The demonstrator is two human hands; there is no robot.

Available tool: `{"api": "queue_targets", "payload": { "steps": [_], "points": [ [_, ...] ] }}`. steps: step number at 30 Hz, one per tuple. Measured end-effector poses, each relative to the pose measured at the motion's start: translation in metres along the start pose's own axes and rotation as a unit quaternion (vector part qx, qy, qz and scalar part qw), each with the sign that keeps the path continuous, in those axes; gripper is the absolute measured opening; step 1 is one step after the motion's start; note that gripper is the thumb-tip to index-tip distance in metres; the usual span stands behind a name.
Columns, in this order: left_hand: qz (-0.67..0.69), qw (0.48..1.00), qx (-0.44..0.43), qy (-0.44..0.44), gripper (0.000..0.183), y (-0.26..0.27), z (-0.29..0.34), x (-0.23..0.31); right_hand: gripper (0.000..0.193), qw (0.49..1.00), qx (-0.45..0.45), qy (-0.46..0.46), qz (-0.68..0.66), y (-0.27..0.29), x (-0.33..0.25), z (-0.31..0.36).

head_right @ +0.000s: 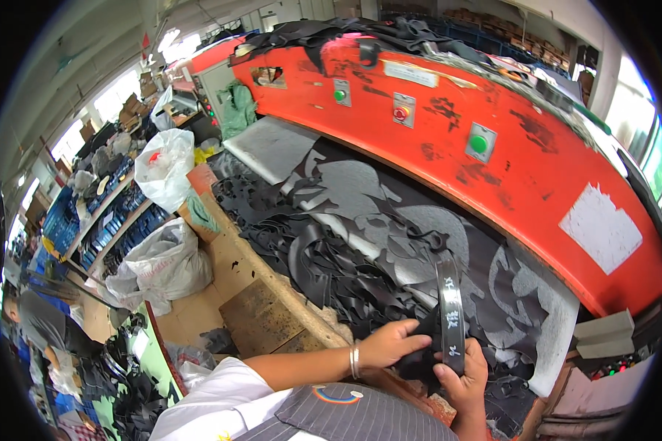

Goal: Using a metal die and an industrial hydraulic press to cut shapes out of black material for shoe manufacturing.

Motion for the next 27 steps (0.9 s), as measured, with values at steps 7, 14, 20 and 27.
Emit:
{"api": "queue_targets", "payload": {
  "steps": [7, 14, 20, 27],
  "points": [
    [-0.328, 0.875, 0.344, -0.095, 0.026, 0.202, 0.034, 0.056, 0.037, 0.991, -0.043, -0.01, 0.128, -0.036, -0.016, 0.004],
    [-0.628, 0.589, 0.509, -0.015, 0.03, 0.289, 0.028, 0.078, 0.031, 0.903, -0.226, 0.123, 0.344, -0.119, 0.0, -0.006],
    [-0.65, 0.614, 0.422, -0.147, 0.025, 0.282, 0.037, 0.077, 0.03, 0.888, -0.23, 0.147, 0.37, -0.168, 0.024, -0.009],
    [-0.223, 0.844, 0.404, -0.275, 0.015, 0.287, 0.093, 0.18, 0.028, 0.892, -0.222, 0.101, 0.38, -0.177, 0.028, -0.008]
  ]
}}
Point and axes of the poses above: each hand's wrist, its own z-axis away from the middle knuckle, its own y-axis out of the back of the hand, x = y × z, the point moved 1 cm from there along -z, towards the middle knuckle, and after that the axes turned 4 degrees about y, right-handed, at the moved point
